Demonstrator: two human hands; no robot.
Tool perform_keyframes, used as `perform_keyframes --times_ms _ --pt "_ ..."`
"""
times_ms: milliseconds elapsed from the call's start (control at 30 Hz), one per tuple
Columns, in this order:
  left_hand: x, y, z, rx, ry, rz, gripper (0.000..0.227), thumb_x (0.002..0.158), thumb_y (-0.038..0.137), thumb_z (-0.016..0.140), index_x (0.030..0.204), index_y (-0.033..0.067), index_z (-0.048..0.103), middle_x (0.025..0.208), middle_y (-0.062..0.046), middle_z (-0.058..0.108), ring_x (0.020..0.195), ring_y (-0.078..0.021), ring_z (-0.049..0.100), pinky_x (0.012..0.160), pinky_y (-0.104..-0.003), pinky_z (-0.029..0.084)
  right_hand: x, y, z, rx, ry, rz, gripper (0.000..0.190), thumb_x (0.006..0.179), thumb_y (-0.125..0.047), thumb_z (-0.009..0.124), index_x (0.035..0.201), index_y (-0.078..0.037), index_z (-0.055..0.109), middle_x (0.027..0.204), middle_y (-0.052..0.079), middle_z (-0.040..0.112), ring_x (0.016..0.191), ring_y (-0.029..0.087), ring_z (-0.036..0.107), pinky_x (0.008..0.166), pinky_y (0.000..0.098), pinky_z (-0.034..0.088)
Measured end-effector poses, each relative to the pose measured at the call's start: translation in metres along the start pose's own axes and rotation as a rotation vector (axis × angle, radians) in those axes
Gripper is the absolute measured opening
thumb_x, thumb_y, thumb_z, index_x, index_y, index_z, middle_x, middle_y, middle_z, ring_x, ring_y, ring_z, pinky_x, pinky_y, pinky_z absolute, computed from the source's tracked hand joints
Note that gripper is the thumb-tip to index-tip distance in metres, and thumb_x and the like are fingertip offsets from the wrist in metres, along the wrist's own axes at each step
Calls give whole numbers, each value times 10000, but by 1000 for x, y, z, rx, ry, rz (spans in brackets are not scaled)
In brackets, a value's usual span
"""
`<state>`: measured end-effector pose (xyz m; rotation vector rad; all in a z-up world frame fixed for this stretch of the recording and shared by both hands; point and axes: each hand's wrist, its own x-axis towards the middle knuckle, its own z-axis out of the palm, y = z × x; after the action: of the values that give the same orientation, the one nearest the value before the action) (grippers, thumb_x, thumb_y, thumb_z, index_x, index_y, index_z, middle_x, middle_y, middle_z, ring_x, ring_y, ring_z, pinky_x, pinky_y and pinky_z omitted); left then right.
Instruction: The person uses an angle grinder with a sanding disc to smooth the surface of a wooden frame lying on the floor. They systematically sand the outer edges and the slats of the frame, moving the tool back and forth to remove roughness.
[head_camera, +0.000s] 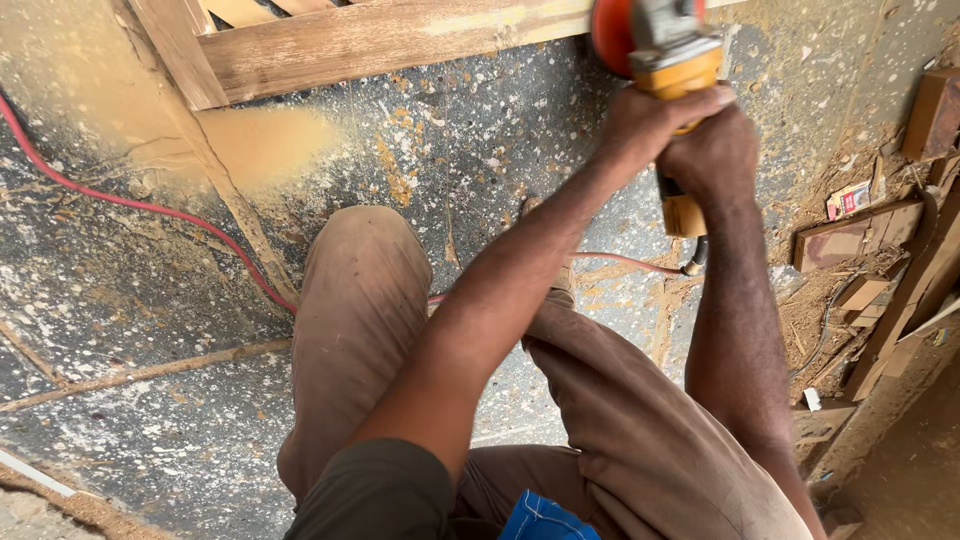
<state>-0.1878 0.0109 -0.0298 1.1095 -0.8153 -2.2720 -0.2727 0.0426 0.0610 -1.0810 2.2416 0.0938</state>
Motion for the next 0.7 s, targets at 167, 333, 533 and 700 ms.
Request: perform_keyframes --times_ms 167,333,533,700 --pt "8 2 16 162 -36 -34 567 778 499 781 1127 57 717 956 -107 787 801 -190 803 704 -355 700 0 22 -5 169 7 10 348 900 -193 754 1132 47 657 939 169 736 735 226 740 629 356 641" --pt "-58 27 -68 -171 150 77 477 859 347 836 1165 -3 727 1089 -157 762 957 -206 774 868 -402 677 -18 -69 36 44 -131 -56 412 883 -219 752 1209 2 629 791 109 708 579 200 687 506 342 599" --pt "-118 85 -164 -365 419 207 398 866 181 816 1198 27 659 1104 -68 685 1009 -181 671 894 -346 575 -33 -193 56 -187 -274 -434 654 832 -205 753 1388 -22 461 709 82 669 473 186 596 348 323 489" --pt "-110 87 -156 -360 371 163 503 840 244 828 1231 -9 638 1110 -96 672 1008 -196 672 877 -361 589 -34 -197 41 -180 -277 -342 657 809 -268 783 1335 -24 474 708 81 652 466 181 590 329 322 489"
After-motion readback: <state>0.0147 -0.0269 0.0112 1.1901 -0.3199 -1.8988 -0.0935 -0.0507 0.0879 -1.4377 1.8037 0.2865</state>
